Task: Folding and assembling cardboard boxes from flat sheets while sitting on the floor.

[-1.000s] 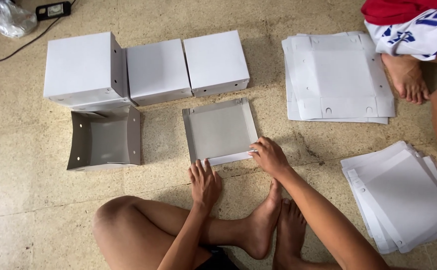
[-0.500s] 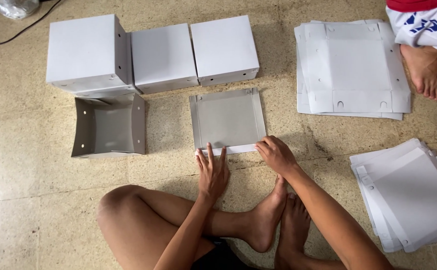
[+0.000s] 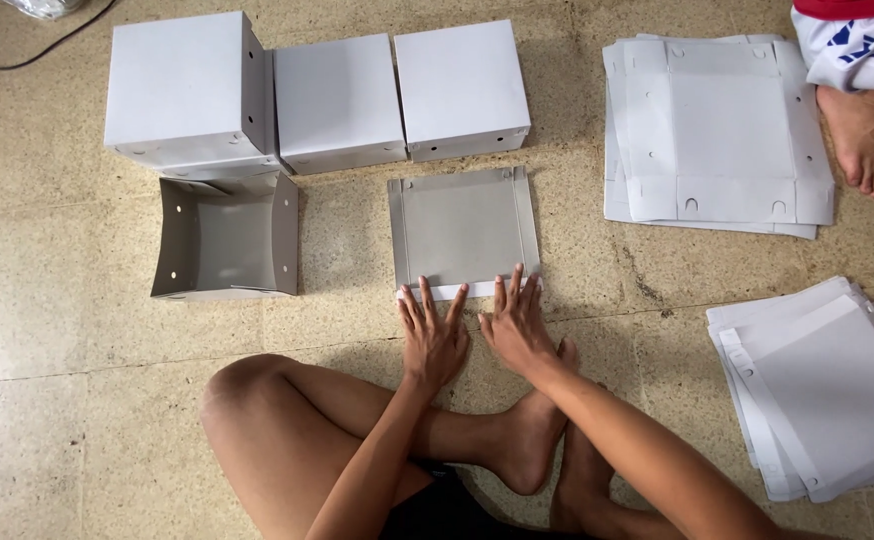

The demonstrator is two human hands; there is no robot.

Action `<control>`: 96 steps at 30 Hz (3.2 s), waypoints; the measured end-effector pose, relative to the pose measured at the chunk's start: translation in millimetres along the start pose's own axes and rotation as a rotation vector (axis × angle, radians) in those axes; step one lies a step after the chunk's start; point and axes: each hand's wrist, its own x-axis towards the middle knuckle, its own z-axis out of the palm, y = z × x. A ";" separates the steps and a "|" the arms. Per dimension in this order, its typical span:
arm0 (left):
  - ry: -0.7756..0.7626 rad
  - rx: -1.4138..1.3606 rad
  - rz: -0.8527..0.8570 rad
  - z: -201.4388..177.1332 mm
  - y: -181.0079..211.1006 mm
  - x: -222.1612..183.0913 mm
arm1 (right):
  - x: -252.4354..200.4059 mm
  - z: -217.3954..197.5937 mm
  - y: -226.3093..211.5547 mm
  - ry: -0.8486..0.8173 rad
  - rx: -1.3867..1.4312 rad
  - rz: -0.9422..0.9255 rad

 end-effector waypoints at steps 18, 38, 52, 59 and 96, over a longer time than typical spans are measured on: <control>0.140 0.051 0.060 23.4 -12.1 10.9 | 6.1 21.2 -2.8 0.022 0.219 0.011; 0.172 0.172 0.144 52.4 -31.0 26.0 | 10.9 20.8 -10.9 -0.144 -0.081 0.013; 0.074 0.205 0.322 39.9 -59.3 1.9 | 2.5 54.0 -34.5 -0.188 0.002 -0.045; -0.174 0.110 0.319 2.1 -86.6 0.8 | -2.4 19.0 -84.2 -0.291 -0.025 -0.042; 0.042 0.270 0.190 -4.3 -67.2 -6.5 | 6.2 36.3 -25.3 0.556 0.565 0.099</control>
